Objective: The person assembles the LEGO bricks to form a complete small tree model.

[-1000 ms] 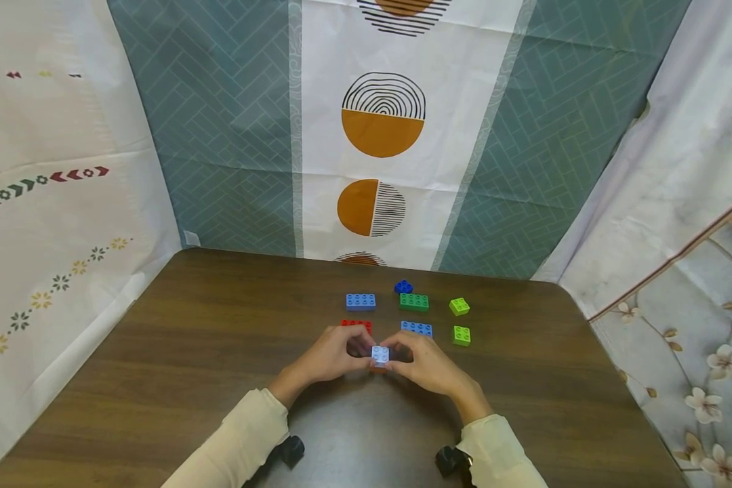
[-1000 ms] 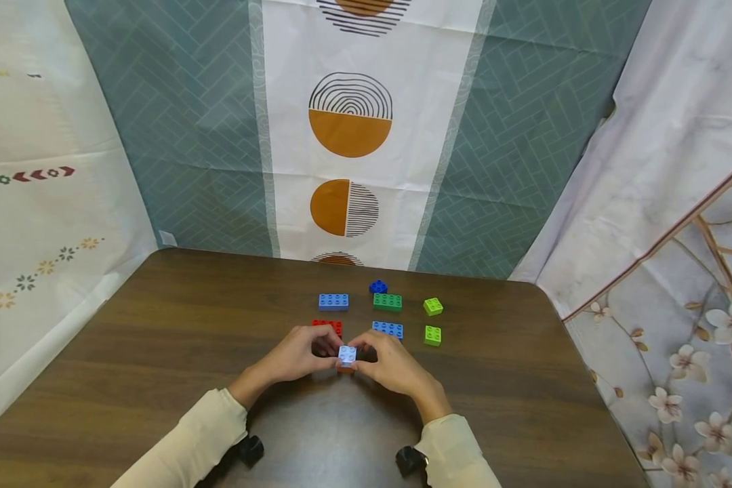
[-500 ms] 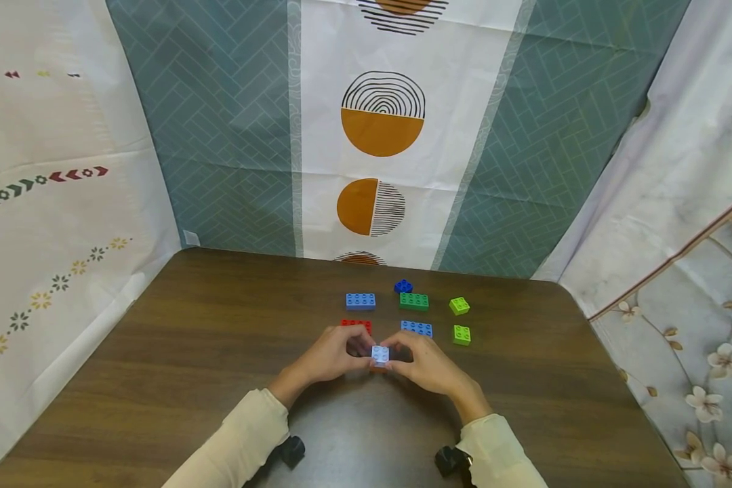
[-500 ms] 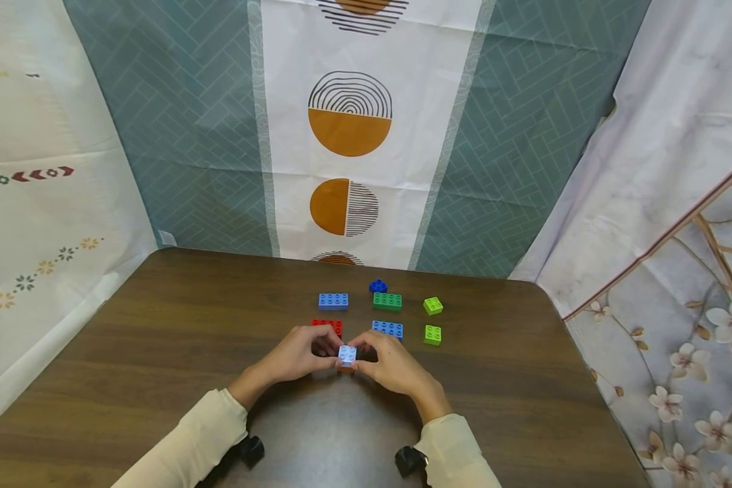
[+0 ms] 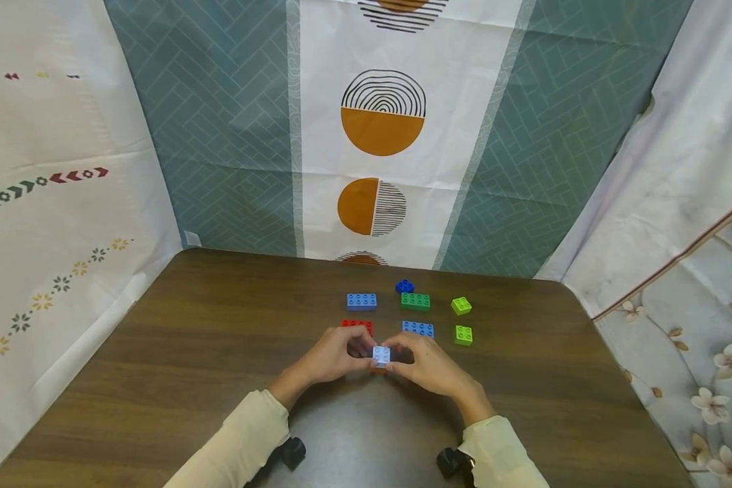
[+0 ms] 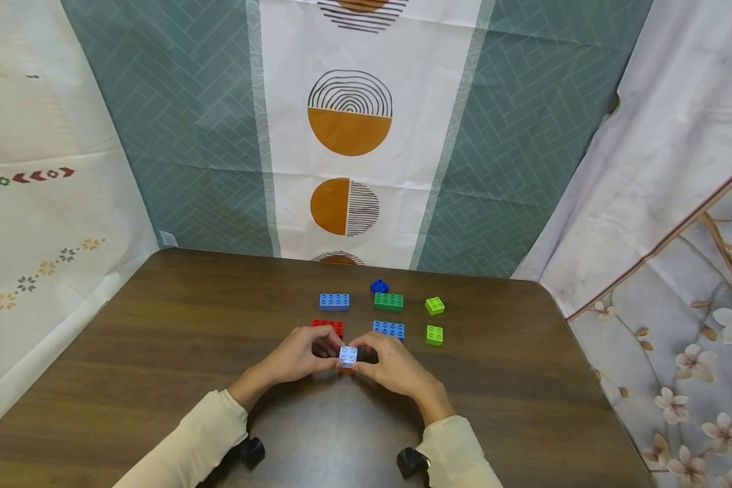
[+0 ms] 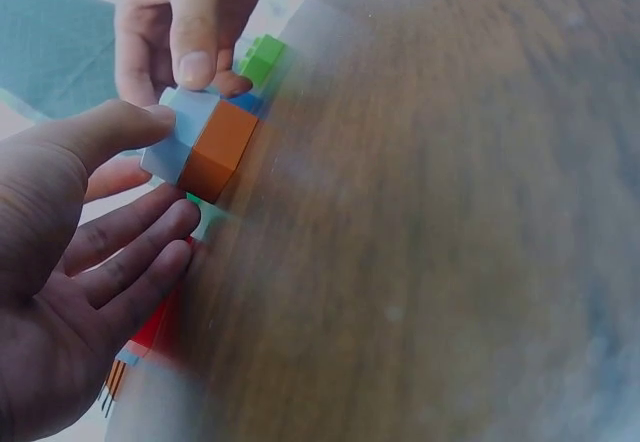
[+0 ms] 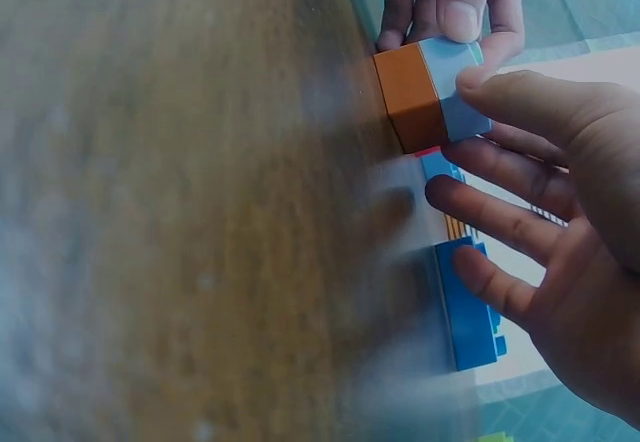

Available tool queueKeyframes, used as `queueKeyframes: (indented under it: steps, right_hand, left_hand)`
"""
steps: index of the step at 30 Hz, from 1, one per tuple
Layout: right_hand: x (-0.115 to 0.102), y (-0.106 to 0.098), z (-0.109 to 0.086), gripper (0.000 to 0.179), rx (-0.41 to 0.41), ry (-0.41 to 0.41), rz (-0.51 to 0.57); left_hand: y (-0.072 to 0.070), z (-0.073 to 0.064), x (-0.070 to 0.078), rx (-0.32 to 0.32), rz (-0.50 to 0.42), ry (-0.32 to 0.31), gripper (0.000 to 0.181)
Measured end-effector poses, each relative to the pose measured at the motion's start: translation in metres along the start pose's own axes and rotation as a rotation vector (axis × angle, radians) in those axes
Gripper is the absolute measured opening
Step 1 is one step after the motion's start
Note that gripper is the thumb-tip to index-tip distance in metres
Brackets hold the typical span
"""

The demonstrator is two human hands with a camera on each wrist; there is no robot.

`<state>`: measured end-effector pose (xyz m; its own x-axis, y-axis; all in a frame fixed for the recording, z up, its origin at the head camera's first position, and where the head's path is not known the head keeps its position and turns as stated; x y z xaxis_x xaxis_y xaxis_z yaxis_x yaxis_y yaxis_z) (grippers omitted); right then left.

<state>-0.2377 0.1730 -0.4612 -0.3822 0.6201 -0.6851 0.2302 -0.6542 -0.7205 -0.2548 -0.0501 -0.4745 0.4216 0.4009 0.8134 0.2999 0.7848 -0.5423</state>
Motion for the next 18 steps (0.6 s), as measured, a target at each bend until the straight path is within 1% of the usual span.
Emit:
queueKeyframes:
  steps: [8,12,18]
  right_hand:
    - [0.001,-0.009,0.0,0.037,0.011,0.0,-0.019]
    - [0.002,-0.019,-0.002,0.038,0.037,-0.011,-0.019]
    - [0.012,-0.038,-0.005,0.039,0.075,-0.018,-0.016]
  left_hand:
    - [0.001,0.0,-0.002,-0.003,-0.015,-0.004,0.021]
    - [0.001,0.0,-0.002,0.0,-0.017,-0.008,0.021]
    - [0.0,0.0,-0.002,-0.002,-0.024,-0.02,0.021]
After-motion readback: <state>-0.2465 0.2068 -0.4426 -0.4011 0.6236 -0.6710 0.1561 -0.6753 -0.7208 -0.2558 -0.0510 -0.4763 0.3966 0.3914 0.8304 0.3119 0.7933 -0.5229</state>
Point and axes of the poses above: each hand's wrist, its own z-axis towards the middle knuckle, its own y-axis out of the palm, x = y × z, the point moved 2 cm from there along z, towards the middle knuckle, and after that the axes turned 7 degrees about x, right-handed, at the moved point
